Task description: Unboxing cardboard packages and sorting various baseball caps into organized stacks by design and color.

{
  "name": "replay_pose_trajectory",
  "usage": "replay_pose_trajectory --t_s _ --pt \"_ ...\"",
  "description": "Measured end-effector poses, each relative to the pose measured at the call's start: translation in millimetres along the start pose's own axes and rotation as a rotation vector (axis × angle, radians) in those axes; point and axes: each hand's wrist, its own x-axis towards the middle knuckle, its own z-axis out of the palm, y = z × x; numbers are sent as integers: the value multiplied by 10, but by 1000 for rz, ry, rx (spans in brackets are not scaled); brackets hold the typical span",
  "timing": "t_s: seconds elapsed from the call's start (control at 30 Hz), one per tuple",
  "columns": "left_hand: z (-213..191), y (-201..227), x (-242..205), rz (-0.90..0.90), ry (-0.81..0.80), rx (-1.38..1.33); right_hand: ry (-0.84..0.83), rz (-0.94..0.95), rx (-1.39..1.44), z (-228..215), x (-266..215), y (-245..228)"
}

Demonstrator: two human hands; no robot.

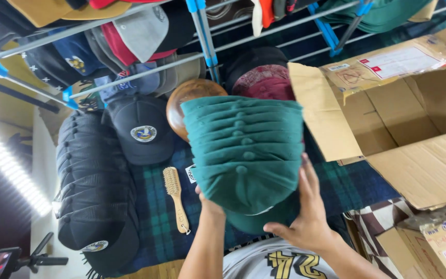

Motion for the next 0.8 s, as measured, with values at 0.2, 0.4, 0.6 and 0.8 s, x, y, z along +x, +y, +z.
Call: replay_pose_trajectory --t_s 0.2,0.4,0.6,0.8 --pt "-88 -170 -118 -48 45 51 -53 436 519 -11 -351 497" --pt "-181 -246 -305 -29 110 99 24 545 615 -193 -72 985" --pt "-28 -240 -194 25 188 200 148 848 679 -154 -357 1865" --pt "541 41 136 404 163 1056 149 561 481 -158 147 2038"
